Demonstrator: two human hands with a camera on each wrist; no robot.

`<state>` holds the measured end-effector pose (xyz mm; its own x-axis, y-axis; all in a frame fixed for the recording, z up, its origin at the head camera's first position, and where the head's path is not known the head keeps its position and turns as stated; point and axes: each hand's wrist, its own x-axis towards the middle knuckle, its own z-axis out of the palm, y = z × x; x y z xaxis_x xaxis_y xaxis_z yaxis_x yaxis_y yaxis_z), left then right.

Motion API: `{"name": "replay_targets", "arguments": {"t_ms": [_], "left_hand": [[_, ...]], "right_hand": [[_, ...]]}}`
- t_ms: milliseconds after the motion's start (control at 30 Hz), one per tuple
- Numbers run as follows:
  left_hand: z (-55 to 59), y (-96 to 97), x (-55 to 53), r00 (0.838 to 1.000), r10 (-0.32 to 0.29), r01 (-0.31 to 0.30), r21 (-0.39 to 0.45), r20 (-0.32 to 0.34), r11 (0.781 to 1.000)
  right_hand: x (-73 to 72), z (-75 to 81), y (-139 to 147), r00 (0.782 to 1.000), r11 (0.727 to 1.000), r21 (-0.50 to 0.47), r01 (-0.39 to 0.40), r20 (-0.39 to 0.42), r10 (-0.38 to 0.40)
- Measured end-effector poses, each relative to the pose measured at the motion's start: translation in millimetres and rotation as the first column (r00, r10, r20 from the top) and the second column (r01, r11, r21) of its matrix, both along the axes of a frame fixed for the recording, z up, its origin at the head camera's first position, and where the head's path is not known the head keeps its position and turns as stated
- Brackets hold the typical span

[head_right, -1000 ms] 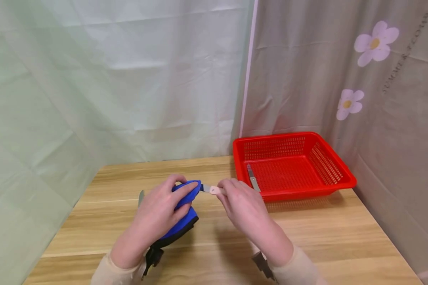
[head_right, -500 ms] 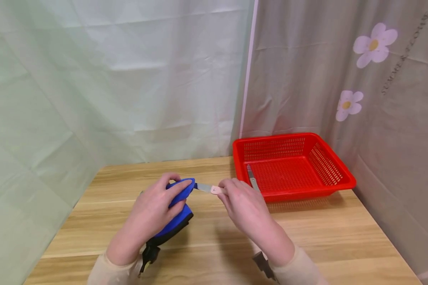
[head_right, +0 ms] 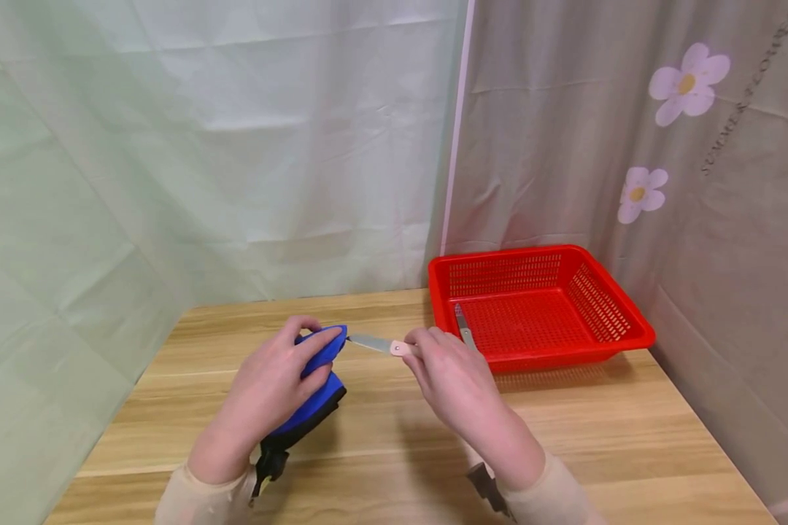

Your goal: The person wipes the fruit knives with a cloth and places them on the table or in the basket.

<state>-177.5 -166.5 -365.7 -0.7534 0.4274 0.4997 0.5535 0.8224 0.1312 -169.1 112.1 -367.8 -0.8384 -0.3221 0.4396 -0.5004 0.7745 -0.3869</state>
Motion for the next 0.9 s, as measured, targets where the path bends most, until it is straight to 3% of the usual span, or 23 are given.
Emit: {"name": "replay_targets", "arguments": {"t_ms": [233, 467, 900], "left_hand": [[3.5, 1.6, 3.9, 1.000, 0.017, -0.017, 0.007, -0.014, 1.000], [6.9, 15.4, 10.3, 0.995, -0.061, 0.060, -0.010, -0.083, 0.998], [0.1, 41.0, 18.6, 0.990, -0.127, 0.124, -0.065, -0.054, 0.990]], "right_hand": [[0.1, 0.5, 0, 1.000, 1.000, -0.004, 0.002, 0.015, -0.002], [-0.8, -0.5, -1, 1.000, 1.000, -0.006, -0.005, 0.008, 0.005], [0.7, -2.1, -2, 0.999, 1.000, 0.012, -0.022, 0.023, 0.022]]}}
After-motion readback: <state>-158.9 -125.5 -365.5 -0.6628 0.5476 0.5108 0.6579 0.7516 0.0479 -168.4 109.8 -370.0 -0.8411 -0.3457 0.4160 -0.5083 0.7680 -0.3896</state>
